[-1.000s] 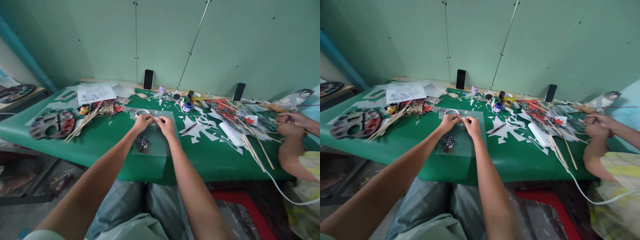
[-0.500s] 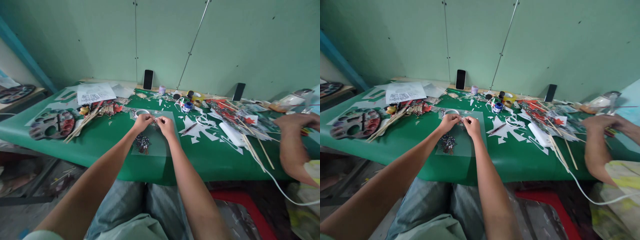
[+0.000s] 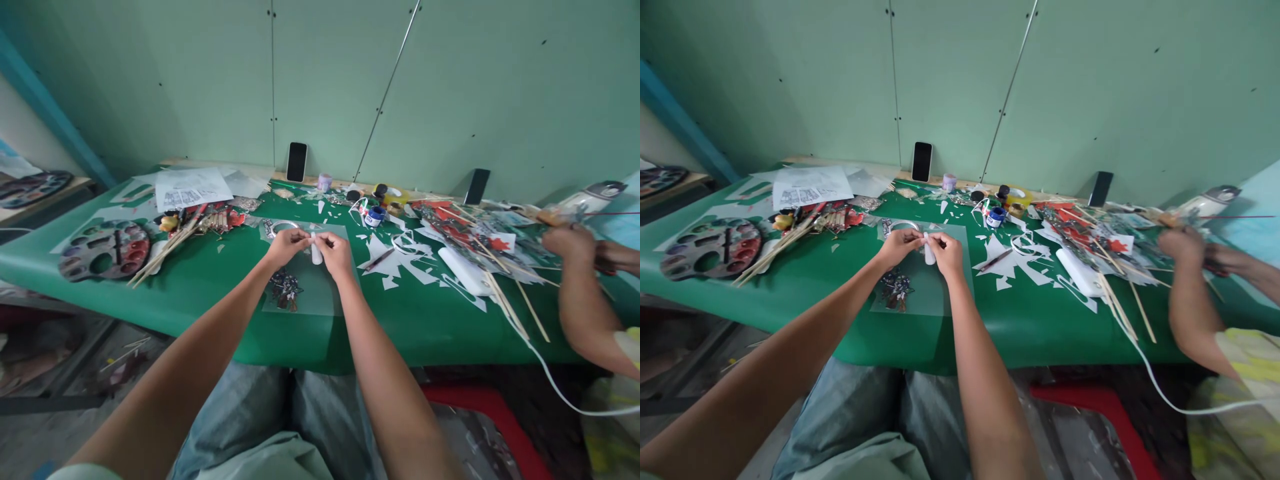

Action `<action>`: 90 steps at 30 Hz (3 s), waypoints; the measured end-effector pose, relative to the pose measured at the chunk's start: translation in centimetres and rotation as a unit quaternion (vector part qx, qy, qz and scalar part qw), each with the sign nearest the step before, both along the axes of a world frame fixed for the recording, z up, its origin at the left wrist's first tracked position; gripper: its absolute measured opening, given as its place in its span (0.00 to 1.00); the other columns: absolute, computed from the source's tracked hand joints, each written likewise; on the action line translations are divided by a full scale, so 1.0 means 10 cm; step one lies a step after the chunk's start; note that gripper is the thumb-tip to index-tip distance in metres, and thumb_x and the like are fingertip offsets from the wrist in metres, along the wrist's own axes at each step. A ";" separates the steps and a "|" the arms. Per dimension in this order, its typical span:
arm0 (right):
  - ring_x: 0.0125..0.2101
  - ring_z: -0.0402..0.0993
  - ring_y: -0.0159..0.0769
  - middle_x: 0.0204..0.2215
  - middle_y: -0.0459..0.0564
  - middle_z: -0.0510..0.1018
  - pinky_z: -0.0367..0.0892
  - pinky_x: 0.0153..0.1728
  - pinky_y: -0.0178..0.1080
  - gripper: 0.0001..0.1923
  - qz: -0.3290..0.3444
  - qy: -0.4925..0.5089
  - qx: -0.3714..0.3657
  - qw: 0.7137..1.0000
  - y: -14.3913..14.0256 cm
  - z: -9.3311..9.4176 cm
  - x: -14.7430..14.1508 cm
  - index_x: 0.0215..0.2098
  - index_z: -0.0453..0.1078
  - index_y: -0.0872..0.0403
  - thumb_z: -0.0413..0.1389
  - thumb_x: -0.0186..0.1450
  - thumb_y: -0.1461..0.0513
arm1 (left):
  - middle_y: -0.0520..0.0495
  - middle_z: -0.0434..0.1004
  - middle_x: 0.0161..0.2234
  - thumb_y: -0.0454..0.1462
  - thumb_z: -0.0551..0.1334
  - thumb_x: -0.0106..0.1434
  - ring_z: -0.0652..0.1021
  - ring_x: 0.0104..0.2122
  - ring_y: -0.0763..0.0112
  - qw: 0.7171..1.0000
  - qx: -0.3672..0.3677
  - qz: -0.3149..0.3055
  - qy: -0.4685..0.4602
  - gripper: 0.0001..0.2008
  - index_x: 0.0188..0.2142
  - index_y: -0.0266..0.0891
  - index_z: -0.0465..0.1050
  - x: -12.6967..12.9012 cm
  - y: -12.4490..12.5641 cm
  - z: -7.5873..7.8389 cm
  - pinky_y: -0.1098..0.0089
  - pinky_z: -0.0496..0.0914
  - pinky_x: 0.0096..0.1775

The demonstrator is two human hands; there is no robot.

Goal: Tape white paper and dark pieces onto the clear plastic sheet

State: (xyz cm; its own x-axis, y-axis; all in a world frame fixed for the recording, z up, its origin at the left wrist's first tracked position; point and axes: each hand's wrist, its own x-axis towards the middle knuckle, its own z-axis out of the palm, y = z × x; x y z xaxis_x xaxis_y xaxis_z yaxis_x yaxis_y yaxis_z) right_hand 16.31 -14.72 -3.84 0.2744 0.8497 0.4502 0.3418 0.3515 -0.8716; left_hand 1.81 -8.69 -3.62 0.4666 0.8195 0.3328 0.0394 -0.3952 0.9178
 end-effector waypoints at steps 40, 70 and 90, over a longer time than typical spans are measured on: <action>0.28 0.74 0.38 0.27 0.51 0.81 0.66 0.32 0.37 0.15 -0.057 -0.136 0.005 0.989 0.05 -0.08 0.04 0.32 0.78 0.53 0.52 0.62 0.55 | 0.46 0.77 0.35 0.35 0.54 0.66 0.75 0.31 0.67 0.937 0.233 0.086 0.246 0.07 0.38 0.37 0.70 0.01 -0.21 0.13 0.71 0.65 0.33; 0.28 0.76 0.38 0.28 0.51 0.83 0.68 0.31 0.37 0.14 -0.039 -0.091 -0.004 0.995 0.00 -0.02 0.02 0.32 0.79 0.54 0.53 0.60 0.56 | 0.42 0.76 0.41 0.30 0.52 0.63 0.77 0.39 0.61 0.925 0.268 0.076 0.258 0.09 0.42 0.38 0.67 0.01 -0.23 0.10 0.66 0.69 0.40; 0.28 0.76 0.39 0.28 0.52 0.82 0.68 0.32 0.37 0.15 -0.036 -0.088 0.003 0.995 -0.01 -0.01 0.01 0.32 0.79 0.54 0.52 0.61 0.55 | 0.42 0.75 0.39 0.30 0.50 0.64 0.76 0.39 0.61 0.933 0.258 0.070 0.242 0.09 0.40 0.38 0.66 0.01 -0.20 0.08 0.66 0.69 0.40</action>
State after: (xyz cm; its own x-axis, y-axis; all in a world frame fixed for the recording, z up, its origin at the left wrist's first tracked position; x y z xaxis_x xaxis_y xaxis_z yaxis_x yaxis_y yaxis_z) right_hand 16.40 -14.84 -3.95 0.2506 0.8283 0.5012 0.5139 0.3249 -0.7939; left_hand 1.93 -10.66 -2.85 0.5649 0.6729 0.4775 0.4849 -0.7390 0.4678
